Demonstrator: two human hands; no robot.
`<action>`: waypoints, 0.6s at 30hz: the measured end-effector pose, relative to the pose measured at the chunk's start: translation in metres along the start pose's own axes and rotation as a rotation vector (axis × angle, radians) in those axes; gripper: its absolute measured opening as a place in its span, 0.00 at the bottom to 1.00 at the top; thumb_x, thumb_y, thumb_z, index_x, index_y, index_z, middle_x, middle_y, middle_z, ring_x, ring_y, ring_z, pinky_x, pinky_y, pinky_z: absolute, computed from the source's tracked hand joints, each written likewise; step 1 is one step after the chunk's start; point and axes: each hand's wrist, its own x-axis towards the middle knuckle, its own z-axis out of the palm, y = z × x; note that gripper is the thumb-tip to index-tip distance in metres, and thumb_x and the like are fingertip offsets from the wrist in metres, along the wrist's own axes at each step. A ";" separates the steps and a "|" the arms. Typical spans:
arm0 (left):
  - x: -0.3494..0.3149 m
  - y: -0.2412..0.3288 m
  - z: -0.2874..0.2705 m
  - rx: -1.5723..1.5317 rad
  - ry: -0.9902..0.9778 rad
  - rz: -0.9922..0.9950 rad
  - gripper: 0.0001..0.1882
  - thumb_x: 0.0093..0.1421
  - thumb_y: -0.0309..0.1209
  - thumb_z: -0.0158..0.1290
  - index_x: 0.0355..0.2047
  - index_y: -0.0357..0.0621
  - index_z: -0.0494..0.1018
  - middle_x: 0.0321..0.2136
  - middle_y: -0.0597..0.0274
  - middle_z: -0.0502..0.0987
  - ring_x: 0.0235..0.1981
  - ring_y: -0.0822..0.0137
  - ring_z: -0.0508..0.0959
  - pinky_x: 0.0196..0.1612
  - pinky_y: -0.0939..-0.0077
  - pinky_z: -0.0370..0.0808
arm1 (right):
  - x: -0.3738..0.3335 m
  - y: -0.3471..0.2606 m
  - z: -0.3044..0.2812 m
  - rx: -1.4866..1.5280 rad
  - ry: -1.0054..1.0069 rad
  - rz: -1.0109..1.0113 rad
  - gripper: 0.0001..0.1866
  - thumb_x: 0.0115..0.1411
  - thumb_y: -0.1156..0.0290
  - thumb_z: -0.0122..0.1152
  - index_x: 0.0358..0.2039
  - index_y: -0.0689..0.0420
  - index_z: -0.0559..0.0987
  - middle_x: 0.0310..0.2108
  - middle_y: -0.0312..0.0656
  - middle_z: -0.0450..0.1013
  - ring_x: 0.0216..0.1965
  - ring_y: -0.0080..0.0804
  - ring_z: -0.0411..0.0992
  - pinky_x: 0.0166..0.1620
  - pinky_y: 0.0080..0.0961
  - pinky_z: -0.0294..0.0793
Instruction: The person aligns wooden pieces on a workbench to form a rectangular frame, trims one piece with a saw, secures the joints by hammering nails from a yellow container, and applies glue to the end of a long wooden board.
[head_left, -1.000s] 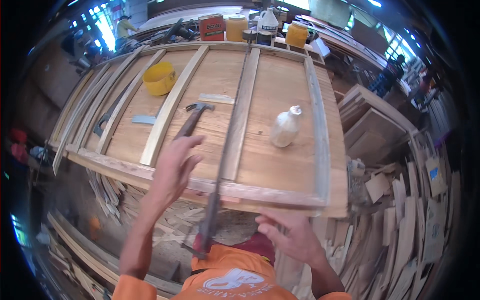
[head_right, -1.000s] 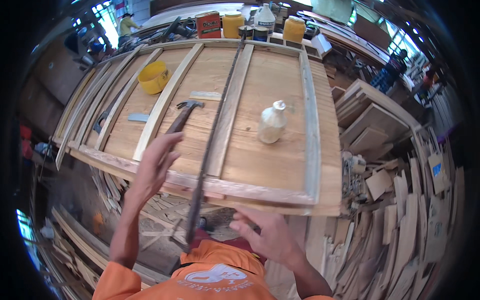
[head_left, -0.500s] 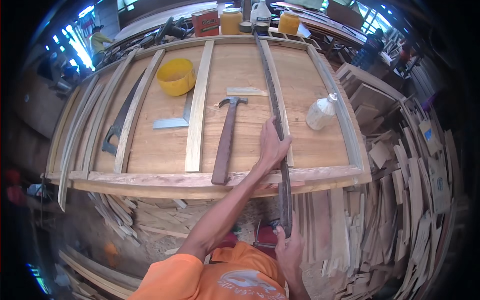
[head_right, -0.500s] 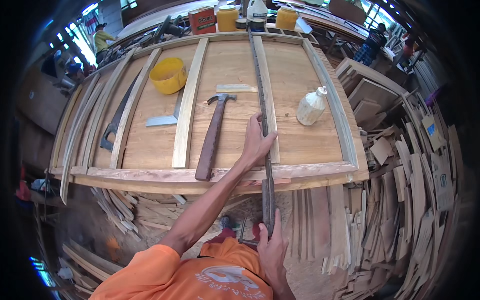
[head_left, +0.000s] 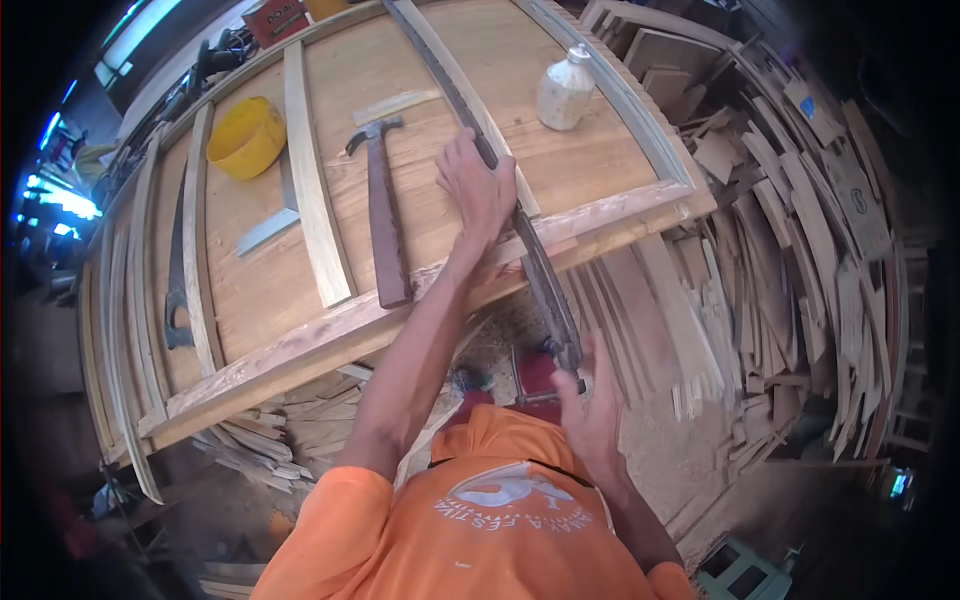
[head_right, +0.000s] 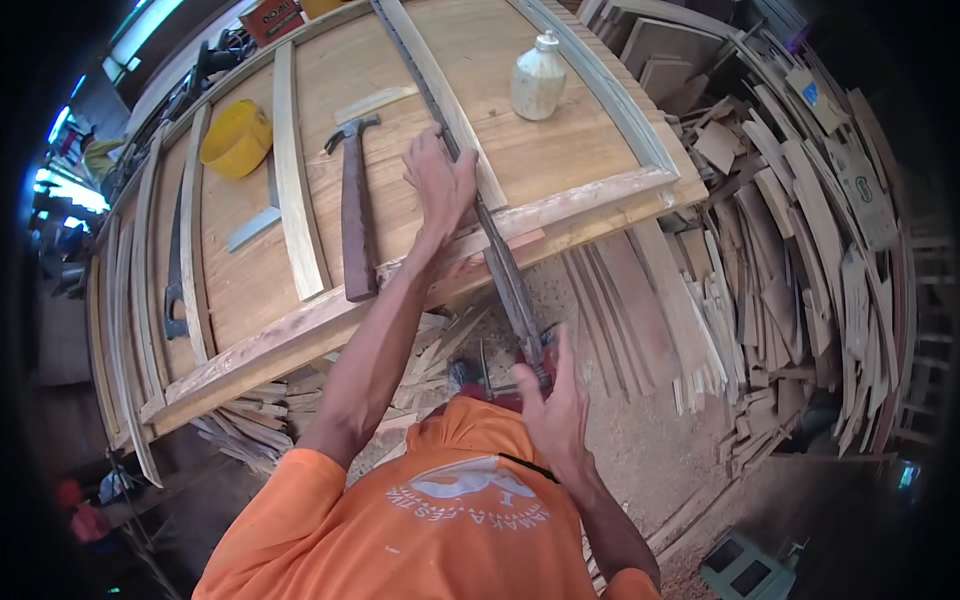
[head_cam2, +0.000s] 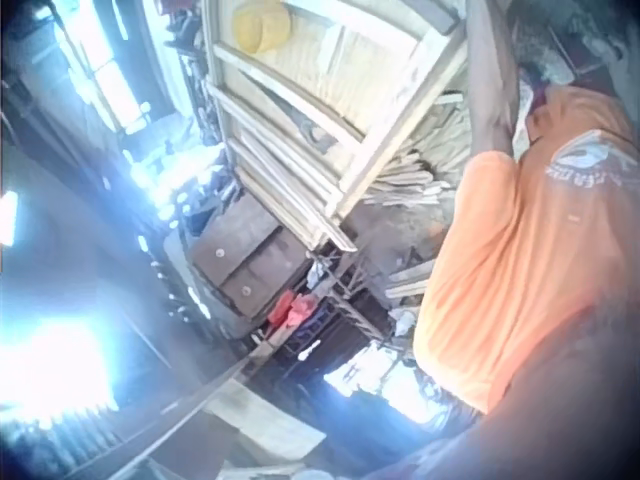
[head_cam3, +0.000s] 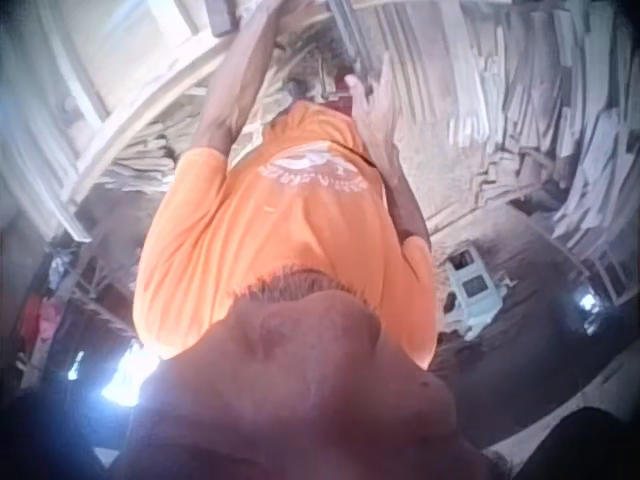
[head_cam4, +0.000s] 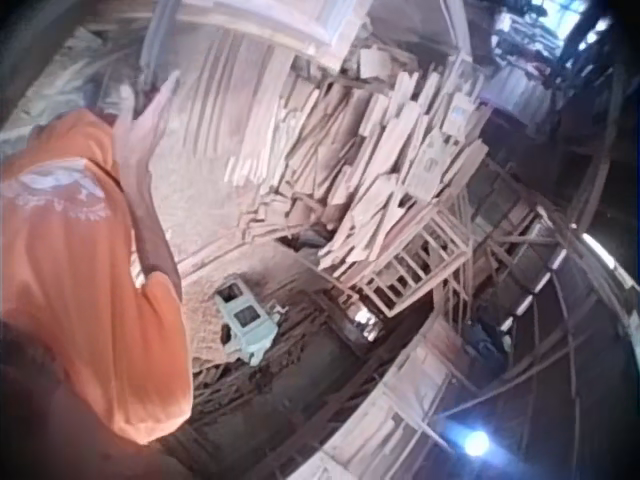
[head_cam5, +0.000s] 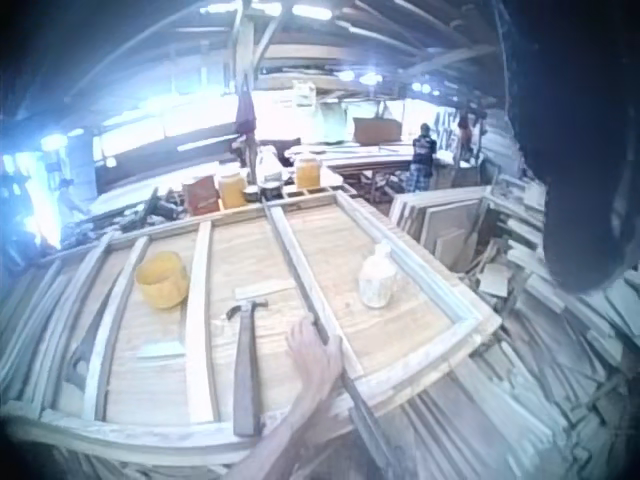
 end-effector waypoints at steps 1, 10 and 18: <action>0.000 -0.001 0.001 -0.002 -0.007 0.019 0.34 0.52 0.35 0.61 0.59 0.30 0.72 0.55 0.40 0.75 0.62 0.42 0.67 0.68 0.47 0.59 | -0.005 0.002 0.002 0.000 0.025 0.027 0.42 0.69 0.60 0.67 0.73 0.71 0.59 0.64 0.75 0.67 0.65 0.68 0.69 0.64 0.49 0.70; -0.001 0.002 0.004 -0.057 0.026 -0.009 0.34 0.53 0.35 0.61 0.58 0.30 0.73 0.57 0.39 0.75 0.64 0.41 0.66 0.68 0.47 0.59 | -0.015 -0.007 0.054 -0.581 0.126 -0.265 0.64 0.52 0.62 0.81 0.74 0.77 0.45 0.74 0.82 0.37 0.73 0.81 0.47 0.72 0.65 0.53; -0.001 0.005 0.004 -0.022 0.027 -0.022 0.33 0.55 0.34 0.62 0.59 0.29 0.72 0.59 0.37 0.74 0.64 0.41 0.67 0.68 0.45 0.60 | -0.016 -0.007 0.082 -0.739 0.304 -0.185 0.61 0.50 0.74 0.74 0.73 0.79 0.42 0.73 0.84 0.34 0.73 0.85 0.44 0.72 0.66 0.52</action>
